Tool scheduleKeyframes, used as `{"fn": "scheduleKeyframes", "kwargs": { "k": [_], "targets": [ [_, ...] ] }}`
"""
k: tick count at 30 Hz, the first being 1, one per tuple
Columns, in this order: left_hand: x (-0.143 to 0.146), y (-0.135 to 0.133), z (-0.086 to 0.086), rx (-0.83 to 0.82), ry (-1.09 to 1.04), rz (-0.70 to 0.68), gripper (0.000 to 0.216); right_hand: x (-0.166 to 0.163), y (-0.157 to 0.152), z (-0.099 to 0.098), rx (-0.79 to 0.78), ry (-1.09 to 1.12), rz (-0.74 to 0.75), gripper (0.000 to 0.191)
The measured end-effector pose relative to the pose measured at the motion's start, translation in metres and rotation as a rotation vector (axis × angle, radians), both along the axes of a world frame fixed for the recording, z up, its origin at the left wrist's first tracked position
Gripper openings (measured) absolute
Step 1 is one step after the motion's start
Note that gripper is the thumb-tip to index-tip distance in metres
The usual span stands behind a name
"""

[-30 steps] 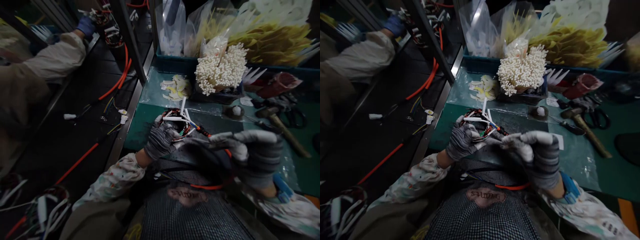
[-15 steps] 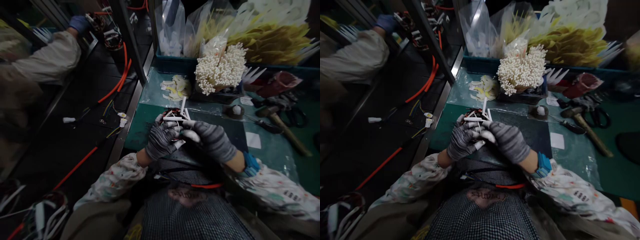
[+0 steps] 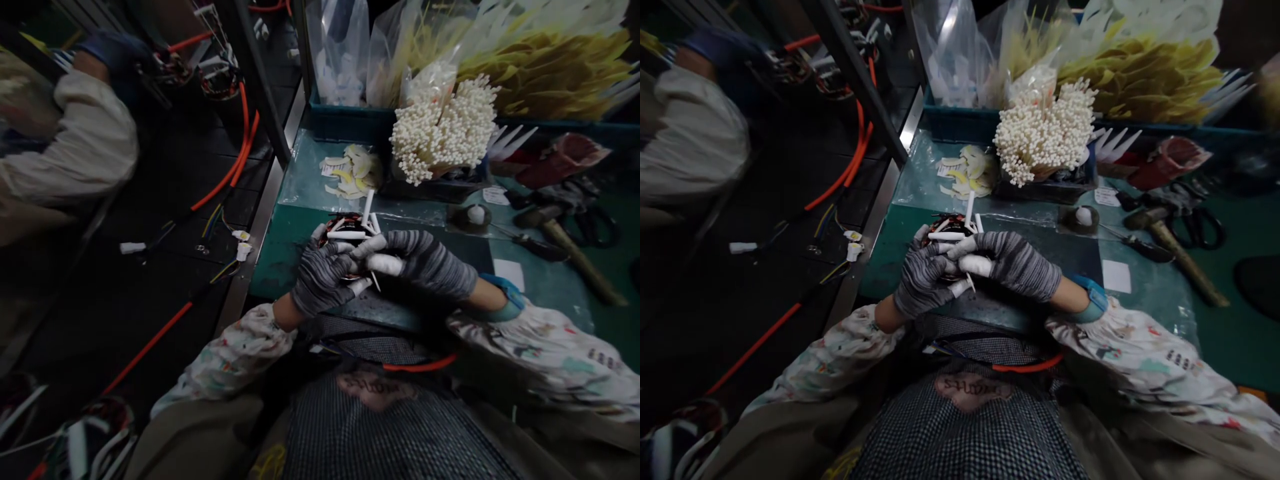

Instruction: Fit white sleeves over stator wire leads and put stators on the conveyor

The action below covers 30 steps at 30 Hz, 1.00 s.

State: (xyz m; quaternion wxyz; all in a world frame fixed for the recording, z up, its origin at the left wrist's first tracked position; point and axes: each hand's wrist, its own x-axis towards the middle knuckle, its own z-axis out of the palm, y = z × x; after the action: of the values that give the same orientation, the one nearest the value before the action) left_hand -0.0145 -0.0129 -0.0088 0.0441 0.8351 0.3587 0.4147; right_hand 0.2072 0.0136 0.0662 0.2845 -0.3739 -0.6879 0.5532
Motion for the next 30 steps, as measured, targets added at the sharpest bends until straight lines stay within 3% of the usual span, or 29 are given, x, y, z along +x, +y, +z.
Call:
{"fn": "scheduleKeyframes", "kwargs": {
  "k": [4,9,15,19,22,25,27,30],
  "targets": [
    [0.000,0.000,0.003,-0.067,0.032,-0.013,0.019,0.000,0.001,-0.004,0.115,-0.023,-0.118,0.020],
    [0.000,0.001,0.002,-0.071,0.066,0.004,0.021,-0.005,-0.002,-0.010,0.129,-0.003,-0.155,0.019],
    [0.000,0.000,0.003,-0.041,0.011,0.002,0.019,0.001,-0.012,-0.016,0.284,-0.069,0.050,0.023],
    [0.002,0.000,0.005,-0.057,-0.034,-0.011,0.015,0.011,-0.019,-0.030,0.266,-0.233,-0.026,0.023],
    [0.003,-0.001,0.005,-0.076,-0.063,-0.001,0.013,0.020,-0.019,-0.036,0.421,-0.299,0.054,0.016],
    [0.004,-0.001,0.005,-0.118,-0.053,-0.008,0.013,0.020,-0.021,-0.027,0.529,-0.251,0.191,0.021],
    [0.004,-0.001,0.005,-0.129,-0.032,-0.013,0.015,0.011,-0.024,-0.015,0.491,-0.191,0.268,0.026],
    [0.004,0.001,0.008,-0.101,-0.007,-0.018,0.019,-0.014,-0.018,-0.003,0.363,-0.270,0.126,0.030]
  ]
}}
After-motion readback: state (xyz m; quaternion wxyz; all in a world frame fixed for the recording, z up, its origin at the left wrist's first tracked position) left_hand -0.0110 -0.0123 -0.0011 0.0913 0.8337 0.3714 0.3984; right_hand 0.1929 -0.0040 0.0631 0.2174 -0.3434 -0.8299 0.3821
